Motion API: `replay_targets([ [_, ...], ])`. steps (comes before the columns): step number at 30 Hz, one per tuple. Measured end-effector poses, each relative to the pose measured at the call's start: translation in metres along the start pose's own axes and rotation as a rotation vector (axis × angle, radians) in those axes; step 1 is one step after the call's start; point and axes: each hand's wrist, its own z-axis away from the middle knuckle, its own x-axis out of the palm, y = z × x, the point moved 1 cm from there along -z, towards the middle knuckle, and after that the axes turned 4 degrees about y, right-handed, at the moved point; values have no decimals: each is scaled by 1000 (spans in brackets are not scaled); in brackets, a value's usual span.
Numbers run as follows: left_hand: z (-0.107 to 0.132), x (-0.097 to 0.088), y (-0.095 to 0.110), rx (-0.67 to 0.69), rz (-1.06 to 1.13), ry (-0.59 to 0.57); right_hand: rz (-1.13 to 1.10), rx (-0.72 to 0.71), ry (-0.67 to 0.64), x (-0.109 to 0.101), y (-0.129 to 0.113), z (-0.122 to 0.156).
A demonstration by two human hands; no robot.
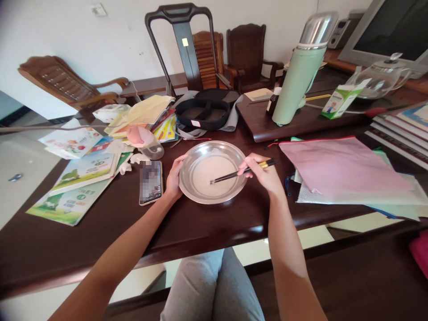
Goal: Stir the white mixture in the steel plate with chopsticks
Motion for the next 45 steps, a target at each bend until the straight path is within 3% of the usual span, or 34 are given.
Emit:
replay_targets([
  [3,0,0,1,1,1,0,58,-10,-79,7,-3,-1],
  [9,0,0,1,3,-1,-11,3,-22,183,-6,3,-2],
  [15,1,0,1,-9,6,-1,32,9,-99,6,-3,0],
  [17,1,0,1,-8,4,-1,59,-11,-66,7,-4,-1],
  [22,1,1,2,4,-14,-2,-4,-25,191,-5,3,-2],
  [29,0,-1,1,6,-9,-9,38,1,-90,7,-4,0],
  [35,0,0,1,-4,4,-4,-25,-16,166,-5,2,-2],
  [41,1,0,2,-19,8,6,-6,14,-71,4,-2,-1],
  [43,1,0,2,-20,11,7,27,-4,-33,5,-3,-2],
  [45,0,0,2,-15,15,7,23,-22,83,1,-1,-3],
])
